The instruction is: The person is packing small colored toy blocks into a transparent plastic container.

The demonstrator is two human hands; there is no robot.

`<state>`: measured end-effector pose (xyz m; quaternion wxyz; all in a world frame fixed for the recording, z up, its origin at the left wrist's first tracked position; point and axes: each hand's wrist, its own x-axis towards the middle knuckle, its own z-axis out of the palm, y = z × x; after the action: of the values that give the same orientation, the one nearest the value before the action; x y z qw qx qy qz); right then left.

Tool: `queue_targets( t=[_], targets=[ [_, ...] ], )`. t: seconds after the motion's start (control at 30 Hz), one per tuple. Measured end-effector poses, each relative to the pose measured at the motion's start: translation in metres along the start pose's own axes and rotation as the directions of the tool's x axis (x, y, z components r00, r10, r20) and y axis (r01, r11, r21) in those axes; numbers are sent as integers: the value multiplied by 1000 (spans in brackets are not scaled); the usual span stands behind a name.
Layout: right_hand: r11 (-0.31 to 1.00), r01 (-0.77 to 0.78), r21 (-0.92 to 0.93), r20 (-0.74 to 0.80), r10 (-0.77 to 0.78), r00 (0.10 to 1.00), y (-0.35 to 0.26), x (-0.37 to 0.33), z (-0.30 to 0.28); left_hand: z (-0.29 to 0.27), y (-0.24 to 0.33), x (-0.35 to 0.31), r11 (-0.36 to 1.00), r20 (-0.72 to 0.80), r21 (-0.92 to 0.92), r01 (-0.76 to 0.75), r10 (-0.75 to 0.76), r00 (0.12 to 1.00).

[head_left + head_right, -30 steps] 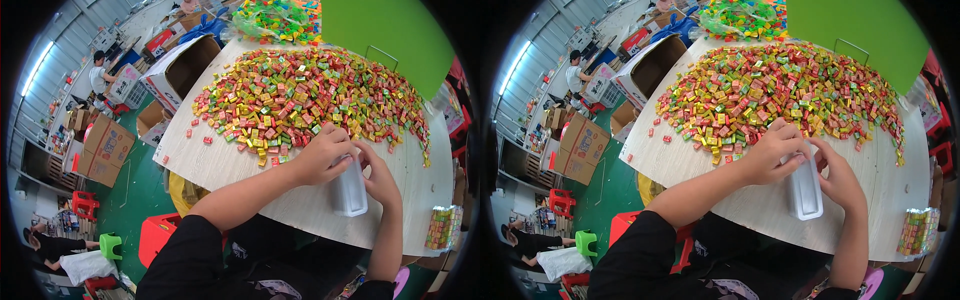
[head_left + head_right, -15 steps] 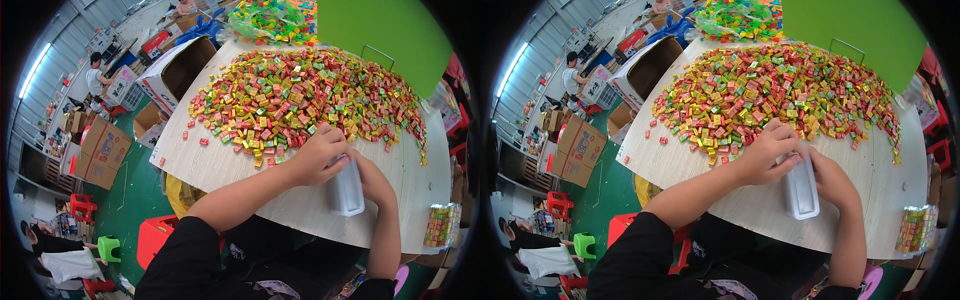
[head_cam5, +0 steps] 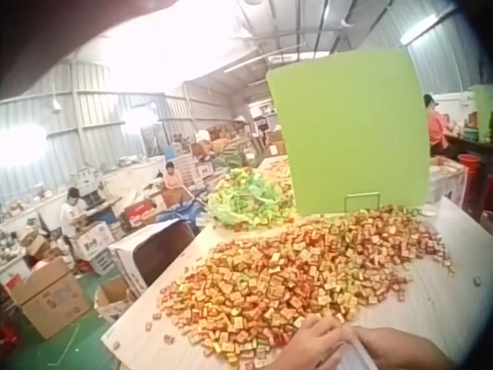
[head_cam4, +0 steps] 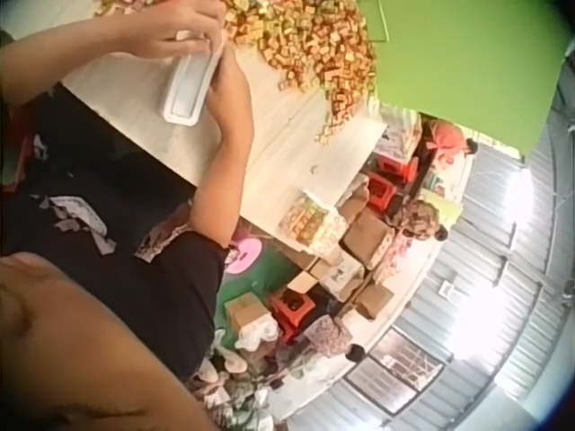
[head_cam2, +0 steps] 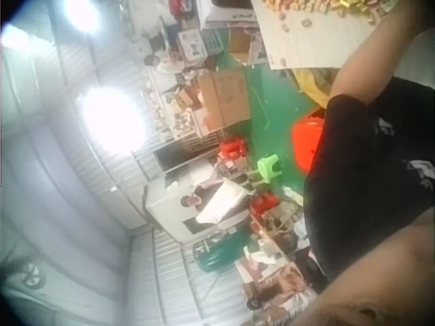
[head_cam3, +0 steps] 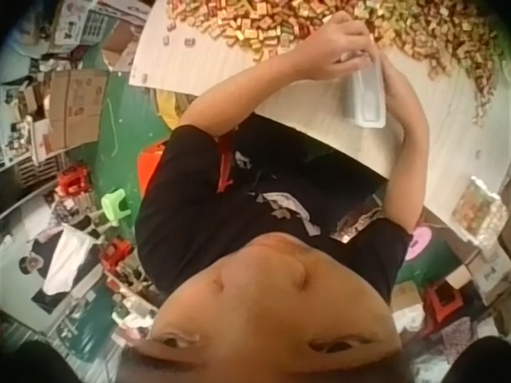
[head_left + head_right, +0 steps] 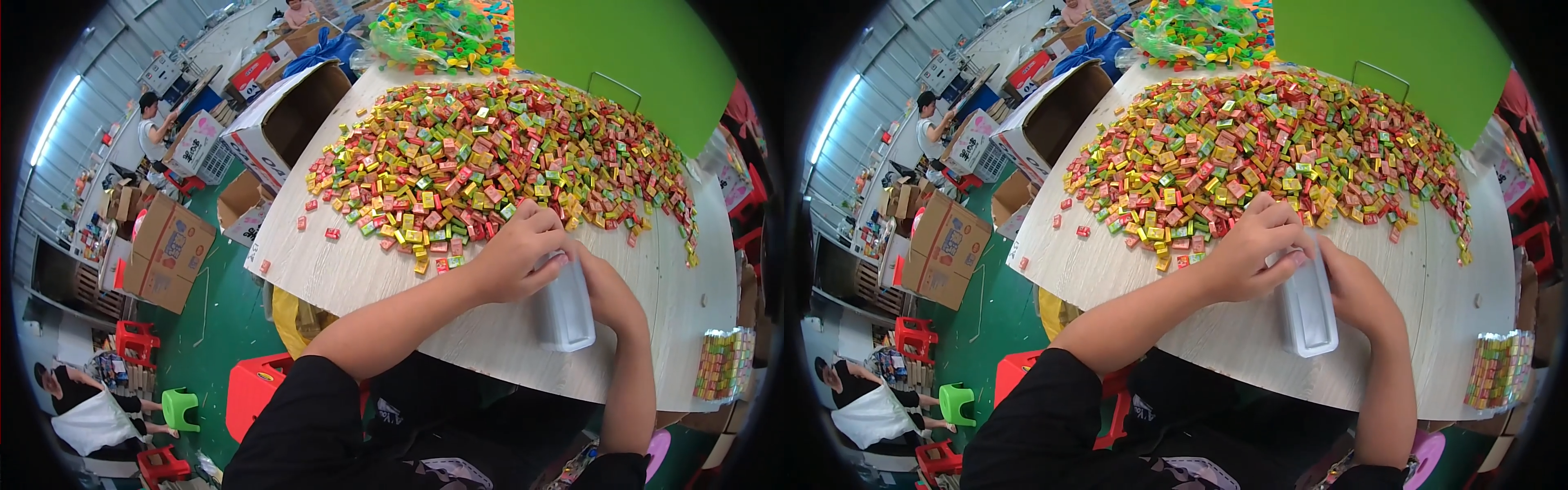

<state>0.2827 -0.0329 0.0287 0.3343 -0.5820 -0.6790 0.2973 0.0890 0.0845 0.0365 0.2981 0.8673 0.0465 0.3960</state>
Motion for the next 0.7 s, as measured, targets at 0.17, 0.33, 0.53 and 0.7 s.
queue_targets(
  t=[0.17, 0.33, 0.53, 0.7],
  targets=[
    [997, -70, 32, -67, 72, 995, -15, -4, -16, 2, -1, 1, 1000, 6, -1, -23, 23, 1000],
    [999, -29, -38, -21, 28, 999, -1, -2, -1, 2, 0, 1, 1000, -1, -13, -18, 18, 1000],
    [998, -68, 5, -27, 68, 997, -17, -3, -11, 1, -2, 0, 1000, -5, -1, -12, 12, 1000],
    [994, -104, -14, -32, 104, 994, -16, -4, -10, 3, -1, 2, 999, 4, 4, -35, 35, 999]
  ],
)
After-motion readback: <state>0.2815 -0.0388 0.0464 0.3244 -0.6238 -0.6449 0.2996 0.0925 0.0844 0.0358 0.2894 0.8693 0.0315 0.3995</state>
